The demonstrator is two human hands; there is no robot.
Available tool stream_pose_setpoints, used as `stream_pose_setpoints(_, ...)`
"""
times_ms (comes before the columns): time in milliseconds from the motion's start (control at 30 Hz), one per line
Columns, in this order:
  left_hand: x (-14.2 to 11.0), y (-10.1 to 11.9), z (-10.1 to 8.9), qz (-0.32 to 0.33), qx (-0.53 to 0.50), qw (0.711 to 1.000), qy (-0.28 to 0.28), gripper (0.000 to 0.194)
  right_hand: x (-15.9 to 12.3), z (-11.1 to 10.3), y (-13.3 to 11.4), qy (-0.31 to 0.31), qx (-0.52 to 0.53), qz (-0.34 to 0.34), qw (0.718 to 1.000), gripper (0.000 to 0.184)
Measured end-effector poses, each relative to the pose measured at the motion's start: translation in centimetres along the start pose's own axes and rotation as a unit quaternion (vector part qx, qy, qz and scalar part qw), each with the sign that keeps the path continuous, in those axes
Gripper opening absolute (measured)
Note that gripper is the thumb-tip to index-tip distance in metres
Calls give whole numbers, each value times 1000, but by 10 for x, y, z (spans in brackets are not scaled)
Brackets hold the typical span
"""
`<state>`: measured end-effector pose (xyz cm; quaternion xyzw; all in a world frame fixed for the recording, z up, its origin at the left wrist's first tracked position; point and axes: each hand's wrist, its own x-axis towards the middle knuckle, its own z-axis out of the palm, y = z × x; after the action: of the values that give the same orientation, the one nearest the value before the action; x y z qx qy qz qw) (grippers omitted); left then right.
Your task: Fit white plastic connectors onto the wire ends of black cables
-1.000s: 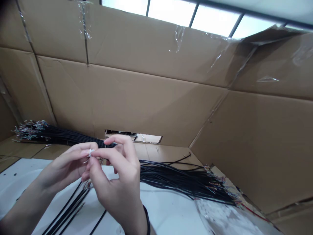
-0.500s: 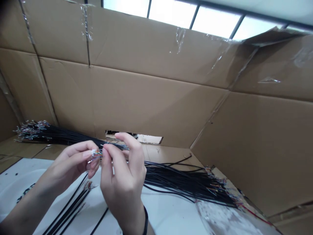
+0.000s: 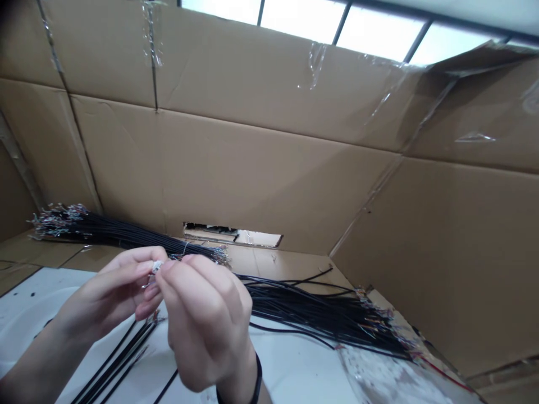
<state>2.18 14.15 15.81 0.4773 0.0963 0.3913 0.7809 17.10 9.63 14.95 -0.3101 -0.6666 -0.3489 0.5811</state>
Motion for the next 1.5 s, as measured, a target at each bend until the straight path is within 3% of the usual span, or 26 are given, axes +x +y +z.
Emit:
stream_pose_setpoints(133,-2,1,2,-6,-6,1000,0,19,-6,2,0,13,7,17,1000,28)
stream_pose_setpoints(367,-3,1,1,3,6,1000,14,19,-17,1,8,-47,55,58,996,39)
stream_pose_setpoints(533,-3,1,0,4,16,1000,18,19,-21,1,7,-51,45,63,996,40)
stream_pose_setpoints(800,-3,2,2,23,54,998,27,19,1,0,3,-79,75,42,993,30)
stream_pose_setpoints(900,-5,3,-1,36,88,995,35,18,13,-1,5,-95,110,91,985,25)
stream_pose_setpoints(1000,-7,4,-4,65,141,987,48,16,18,-4,11,-159,170,164,959,25)
stream_pose_setpoints(1100,-7,6,-7,103,231,965,65,15,18,-6,16,-247,227,197,921,12)
stream_pose_setpoints(1167,-8,9,-7,122,293,945,78,15,17,-6,18,-287,237,195,907,16)
stream_pose_setpoints(1300,-10,17,-5,164,430,881,108,16,15,-4,19,-280,208,167,922,25)
stream_pose_setpoints(1400,-13,21,-3,200,526,822,90,20,13,-1,20,-270,184,150,933,24)
stream_pose_setpoints(1500,-15,20,-2,214,573,788,76,19,10,0,19,-271,166,129,939,26)
